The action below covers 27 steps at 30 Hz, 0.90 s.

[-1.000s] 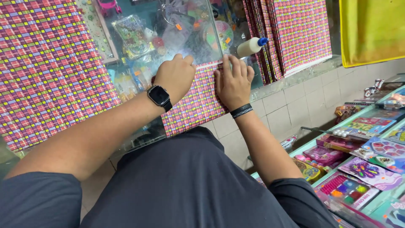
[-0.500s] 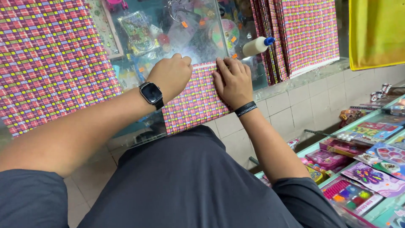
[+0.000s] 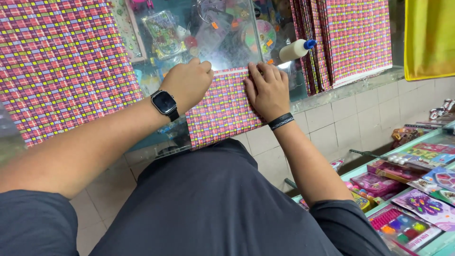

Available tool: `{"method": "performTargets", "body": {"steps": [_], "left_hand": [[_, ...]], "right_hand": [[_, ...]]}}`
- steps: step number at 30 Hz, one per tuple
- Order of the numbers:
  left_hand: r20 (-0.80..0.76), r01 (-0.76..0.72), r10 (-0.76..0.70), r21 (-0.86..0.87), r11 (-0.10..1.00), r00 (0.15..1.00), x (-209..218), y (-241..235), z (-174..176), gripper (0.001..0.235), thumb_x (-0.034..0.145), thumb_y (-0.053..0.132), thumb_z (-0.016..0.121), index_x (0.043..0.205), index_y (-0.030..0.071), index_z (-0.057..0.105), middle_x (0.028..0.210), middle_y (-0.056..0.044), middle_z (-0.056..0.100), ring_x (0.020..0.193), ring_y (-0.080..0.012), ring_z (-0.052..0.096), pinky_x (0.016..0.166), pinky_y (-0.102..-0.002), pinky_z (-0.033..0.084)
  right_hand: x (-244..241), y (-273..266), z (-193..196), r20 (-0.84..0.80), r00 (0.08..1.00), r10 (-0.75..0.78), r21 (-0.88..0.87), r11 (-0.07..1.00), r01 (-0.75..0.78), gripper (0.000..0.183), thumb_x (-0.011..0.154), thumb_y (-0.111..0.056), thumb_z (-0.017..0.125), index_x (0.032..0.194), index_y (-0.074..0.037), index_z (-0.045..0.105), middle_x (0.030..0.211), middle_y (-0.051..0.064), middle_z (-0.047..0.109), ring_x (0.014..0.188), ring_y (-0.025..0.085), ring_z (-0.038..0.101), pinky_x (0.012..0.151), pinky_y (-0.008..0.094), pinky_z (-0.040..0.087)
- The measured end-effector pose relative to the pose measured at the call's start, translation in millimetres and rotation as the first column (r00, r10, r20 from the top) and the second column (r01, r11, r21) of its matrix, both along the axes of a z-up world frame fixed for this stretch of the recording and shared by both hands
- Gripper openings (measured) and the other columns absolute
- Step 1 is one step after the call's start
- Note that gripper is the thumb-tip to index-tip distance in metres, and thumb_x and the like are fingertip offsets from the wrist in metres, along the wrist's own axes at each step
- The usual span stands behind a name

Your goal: Applying glue to patterned paper and folding it to create paper bags.

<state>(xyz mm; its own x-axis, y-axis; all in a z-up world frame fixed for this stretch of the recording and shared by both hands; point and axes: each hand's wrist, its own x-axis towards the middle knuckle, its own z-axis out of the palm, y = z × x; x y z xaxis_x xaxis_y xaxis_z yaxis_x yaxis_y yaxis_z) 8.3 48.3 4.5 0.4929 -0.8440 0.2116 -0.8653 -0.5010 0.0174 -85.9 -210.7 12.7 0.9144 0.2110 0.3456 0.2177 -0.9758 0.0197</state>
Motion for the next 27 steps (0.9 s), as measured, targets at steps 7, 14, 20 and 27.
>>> {"method": "performTargets", "body": {"steps": [7,14,20,27], "left_hand": [[-0.009,-0.029,0.028,-0.075,0.997,1.000,-6.3,0.6,-5.2,0.008,0.087,0.006,0.067,0.082,0.012,0.065,0.078,0.004,0.054,0.079,-0.0123,0.054,0.050,-0.023,0.048],[-0.055,-0.039,0.033,-0.101,0.994,0.998,-8.7,6.3,-9.9,0.015,0.095,0.009,0.063,0.081,0.013,0.064,0.082,0.006,0.054,0.082,-0.0126,0.055,0.058,-0.024,0.051],[-0.136,-0.054,0.038,-0.111,0.992,0.990,-6.6,18.0,7.6,0.025,0.099,0.014,0.062,0.074,0.012,0.062,0.077,0.003,0.050,0.078,-0.0145,0.055,0.059,-0.023,0.049],[-0.156,-0.073,0.049,-0.151,0.986,0.986,-14.5,19.0,11.2,0.032,0.101,0.018,0.060,0.069,0.011,0.058,0.076,0.002,0.048,0.077,-0.0161,0.055,0.065,-0.025,0.051]], "right_hand": [[2.2,46.8,15.6,-0.014,0.998,0.057,-0.021,0.998,-0.057,0.045,0.099,-0.014,0.064,0.143,-0.006,0.061,0.132,0.018,0.062,0.131,0.035,0.055,0.104,0.048,0.040],[7.4,57.7,-8.5,0.006,0.993,0.119,0.161,0.980,-0.118,0.048,0.095,-0.023,0.058,0.141,-0.011,0.063,0.136,0.018,0.057,0.130,0.040,0.056,0.106,0.050,0.044],[9.6,49.8,-9.8,0.001,0.990,0.141,0.209,0.968,-0.139,0.048,0.098,-0.030,0.060,0.143,-0.015,0.064,0.137,0.019,0.056,0.132,0.042,0.054,0.109,0.051,0.043],[8.2,48.2,-14.0,-0.022,0.990,0.139,0.197,0.972,-0.132,0.050,0.100,-0.037,0.060,0.146,-0.018,0.062,0.137,0.019,0.056,0.134,0.041,0.052,0.110,0.052,0.042]]}}
